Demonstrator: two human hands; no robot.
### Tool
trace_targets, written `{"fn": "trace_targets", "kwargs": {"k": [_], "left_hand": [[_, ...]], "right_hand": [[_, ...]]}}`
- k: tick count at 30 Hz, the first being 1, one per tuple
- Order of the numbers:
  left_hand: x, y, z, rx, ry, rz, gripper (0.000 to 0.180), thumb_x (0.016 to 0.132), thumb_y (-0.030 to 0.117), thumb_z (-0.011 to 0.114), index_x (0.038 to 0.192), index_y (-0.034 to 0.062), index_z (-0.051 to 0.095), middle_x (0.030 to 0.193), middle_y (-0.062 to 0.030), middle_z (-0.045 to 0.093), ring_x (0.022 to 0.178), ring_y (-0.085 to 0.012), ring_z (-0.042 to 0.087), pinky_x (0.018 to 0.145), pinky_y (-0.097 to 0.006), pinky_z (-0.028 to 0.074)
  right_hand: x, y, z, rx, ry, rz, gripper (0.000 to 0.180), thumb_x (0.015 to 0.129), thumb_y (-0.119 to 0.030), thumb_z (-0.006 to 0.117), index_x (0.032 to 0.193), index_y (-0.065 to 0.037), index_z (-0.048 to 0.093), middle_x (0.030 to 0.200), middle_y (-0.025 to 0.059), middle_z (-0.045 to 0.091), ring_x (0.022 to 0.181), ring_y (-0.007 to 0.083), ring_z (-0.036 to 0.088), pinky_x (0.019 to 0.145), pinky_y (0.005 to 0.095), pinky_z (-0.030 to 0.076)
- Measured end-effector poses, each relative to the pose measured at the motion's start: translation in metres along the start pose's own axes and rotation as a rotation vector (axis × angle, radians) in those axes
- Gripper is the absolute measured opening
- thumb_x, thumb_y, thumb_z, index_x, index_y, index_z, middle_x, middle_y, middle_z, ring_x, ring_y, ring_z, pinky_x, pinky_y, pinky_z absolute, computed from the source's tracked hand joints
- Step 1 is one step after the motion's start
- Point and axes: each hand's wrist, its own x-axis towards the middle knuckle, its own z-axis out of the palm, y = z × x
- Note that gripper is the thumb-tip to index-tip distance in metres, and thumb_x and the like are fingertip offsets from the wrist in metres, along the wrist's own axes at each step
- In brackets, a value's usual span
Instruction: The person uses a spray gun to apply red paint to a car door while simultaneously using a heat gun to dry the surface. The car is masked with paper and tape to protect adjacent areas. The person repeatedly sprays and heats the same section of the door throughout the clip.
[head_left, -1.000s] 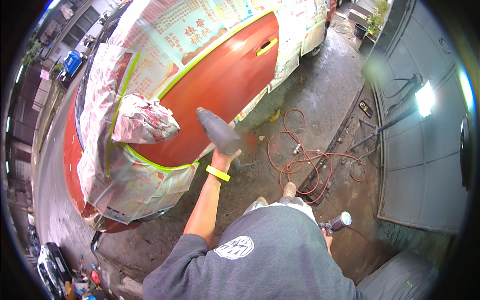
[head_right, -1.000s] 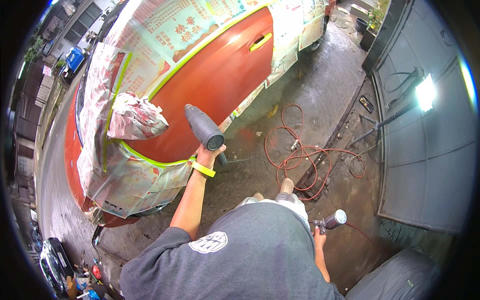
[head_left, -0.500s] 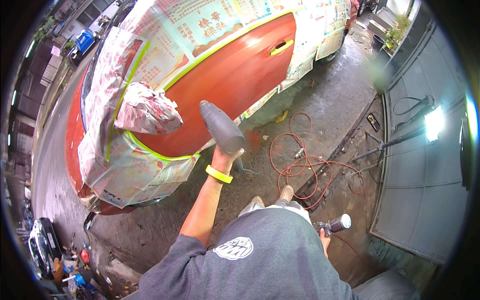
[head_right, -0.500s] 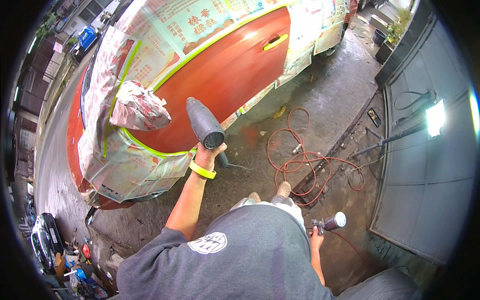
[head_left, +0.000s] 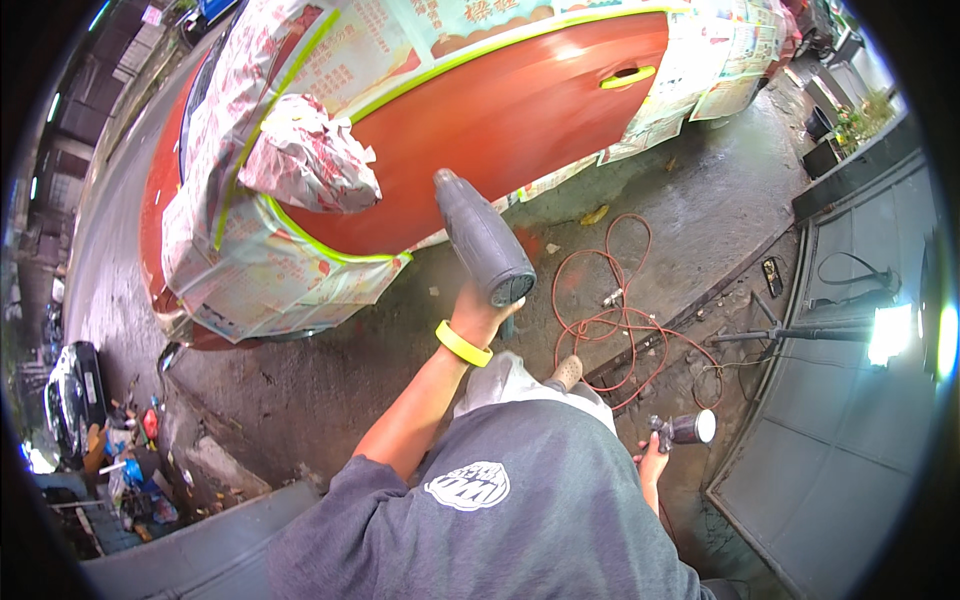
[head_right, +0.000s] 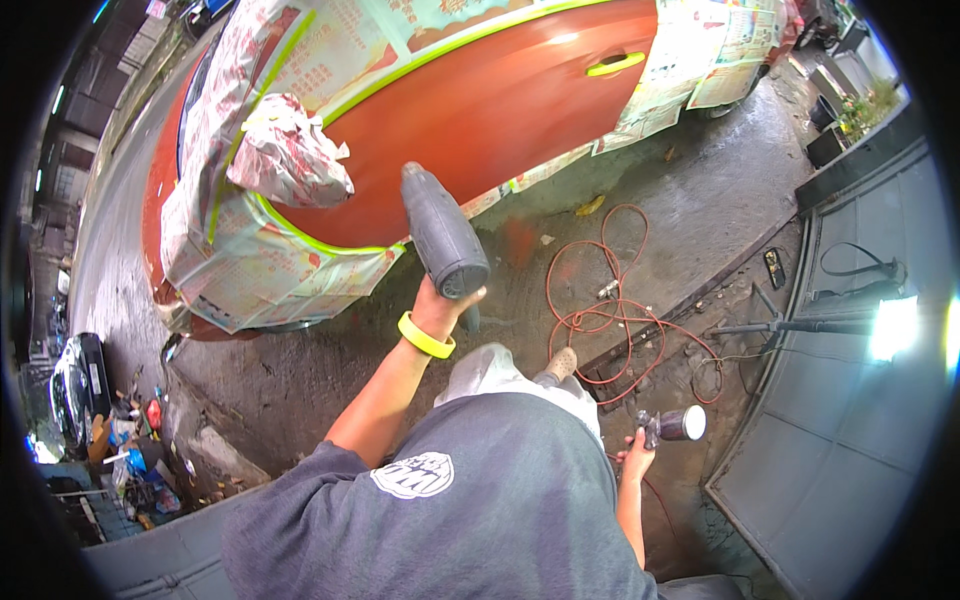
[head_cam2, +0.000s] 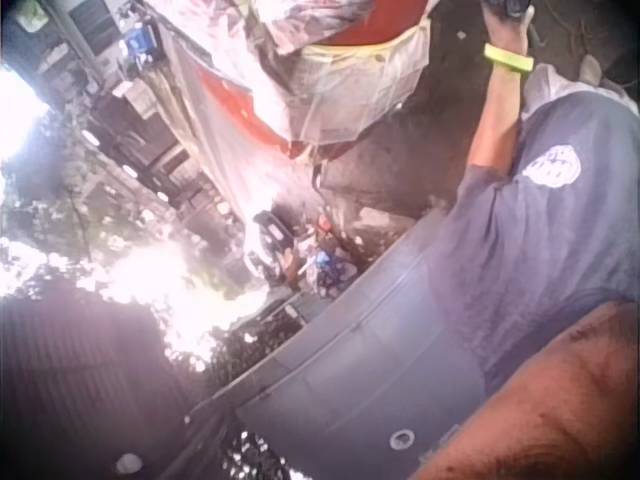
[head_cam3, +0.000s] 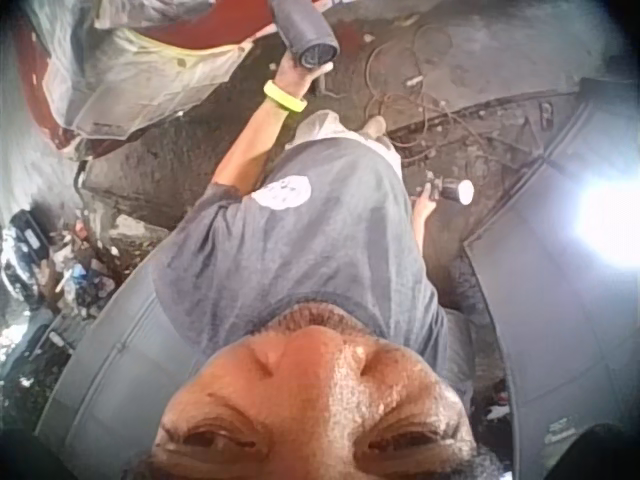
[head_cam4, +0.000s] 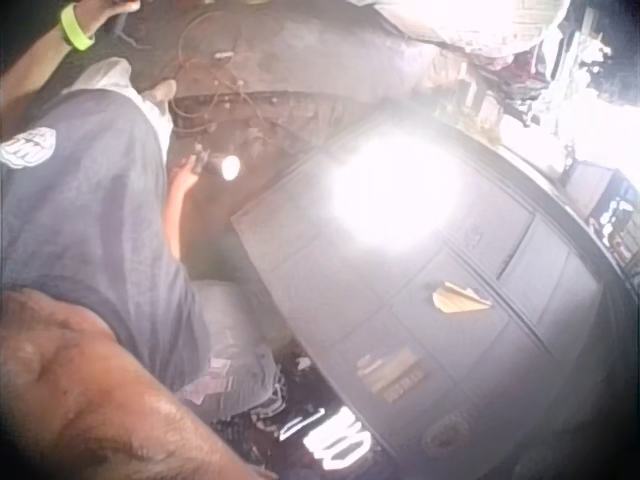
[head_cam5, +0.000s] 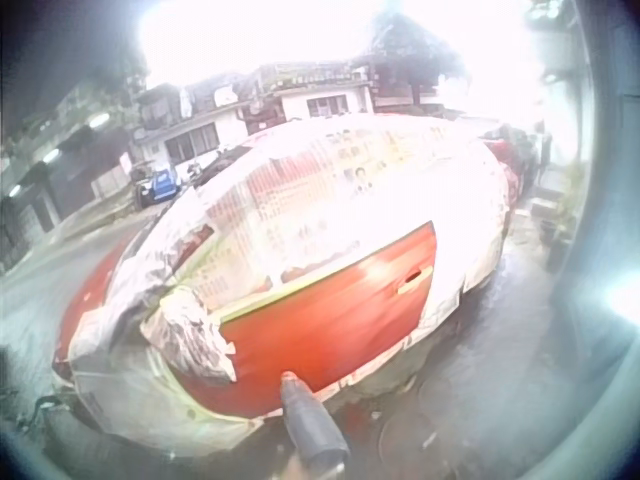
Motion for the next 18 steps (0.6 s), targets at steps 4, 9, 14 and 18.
{"fn": "trace_targets", "kwargs": {"k": [4,9,14,18], "left_hand": [[0.0,0.032,-0.008,-0.104,-0.136,-0.058,0.054,0.08,0.005,0.082,0.129,0.0045,0.058,0.118,-0.0052,0.067,0.108,-0.0164,0.063,0.096,-0.035,0.05],[-0.014,0.043,-0.006,-0.524,-0.32,-0.196,0.052,0.084,0.001,0.078,0.132,0.0034,0.056,0.119,-0.0049,0.066,0.107,-0.0156,0.063,0.094,-0.034,0.051],[0.015,0.033,-0.032,-0.5,-0.312,-0.152,0.048,0.085,0.003,0.077,0.129,0.0044,0.058,0.116,-0.0046,0.067,0.104,-0.0149,0.064,0.092,-0.033,0.052],[0.038,0.002,-0.064,-0.31,-0.278,-0.168,0.052,0.086,0.007,0.077,0.133,0.0028,0.054,0.122,-0.0104,0.066,0.114,-0.0218,0.063,0.099,-0.038,0.051]], "right_hand": [[0.012,-0.043,0.017,-0.043,-0.044,-0.039,0.038,0.099,-0.042,0.064,0.112,-0.008,0.058,0.083,0.0066,0.065,0.04,0.0141,0.051,0.034,0.0285,0.041],[0.002,-0.097,0.056,-0.093,-0.066,-0.172,0.039,0.1,-0.042,0.063,0.108,-0.004,0.06,0.087,0.0086,0.068,0.04,0.0135,0.053,0.035,0.0281,0.041],[-0.04,-0.162,0.111,-0.102,-0.106,-0.278,0.035,0.102,-0.039,0.06,0.109,-0.005,0.063,0.087,0.0071,0.068,0.041,0.0113,0.051,0.036,0.026,0.038],[-0.088,-0.224,0.169,-0.142,-0.16,-0.354,0.037,0.104,-0.041,0.058,0.113,-0.006,0.063,0.087,0.0063,0.067,0.042,0.0105,0.049,0.037,0.0251,0.037]]}}
